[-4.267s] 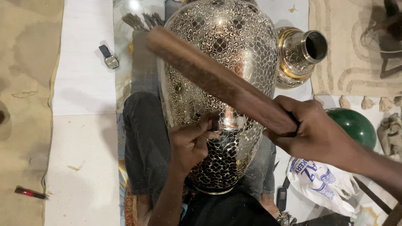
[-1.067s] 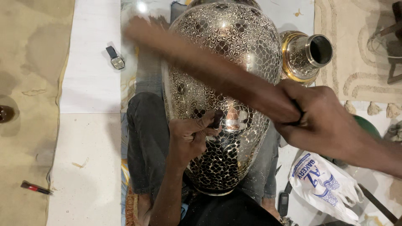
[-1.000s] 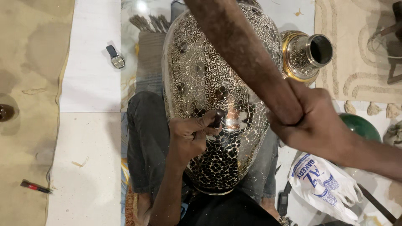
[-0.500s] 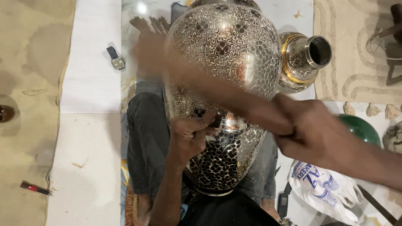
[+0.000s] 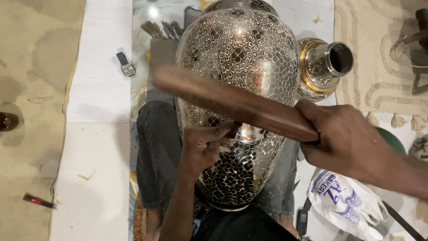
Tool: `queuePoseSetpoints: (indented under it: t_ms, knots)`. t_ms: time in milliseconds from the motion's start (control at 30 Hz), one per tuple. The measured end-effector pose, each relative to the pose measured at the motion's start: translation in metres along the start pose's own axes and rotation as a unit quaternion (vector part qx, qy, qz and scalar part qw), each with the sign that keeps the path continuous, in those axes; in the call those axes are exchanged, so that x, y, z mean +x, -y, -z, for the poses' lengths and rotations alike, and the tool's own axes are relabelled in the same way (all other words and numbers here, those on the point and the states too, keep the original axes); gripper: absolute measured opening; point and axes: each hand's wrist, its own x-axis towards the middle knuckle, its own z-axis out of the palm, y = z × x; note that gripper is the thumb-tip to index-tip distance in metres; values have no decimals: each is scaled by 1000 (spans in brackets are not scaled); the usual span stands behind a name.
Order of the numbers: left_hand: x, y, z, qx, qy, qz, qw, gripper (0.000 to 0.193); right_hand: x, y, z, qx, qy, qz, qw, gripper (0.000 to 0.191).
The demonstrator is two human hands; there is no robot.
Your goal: The person sits on the floor with a large engraved brass vase held between the legs and decorates its surface by hand. They hold a small punch or chisel against the metal with one hand and strike it with a wooden mallet held in the other hand, working across the vase surface and repositioning the tool as they go.
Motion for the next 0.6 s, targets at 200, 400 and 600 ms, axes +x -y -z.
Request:
queuePoseSetpoints:
  t_ms: [200,400,600]
  knots:
    - [2,-4,1,-7,9,1,1000,49,0,14,11,38,-48,45,997,30]
    - [1,0,2,-14,23,-5,1000,50,0,6,7,57,-13,9,998,33]
    - [0,1,4,-7,20,15,1000,43,-9,-9,-5,-15,-5,-6,1000,35]
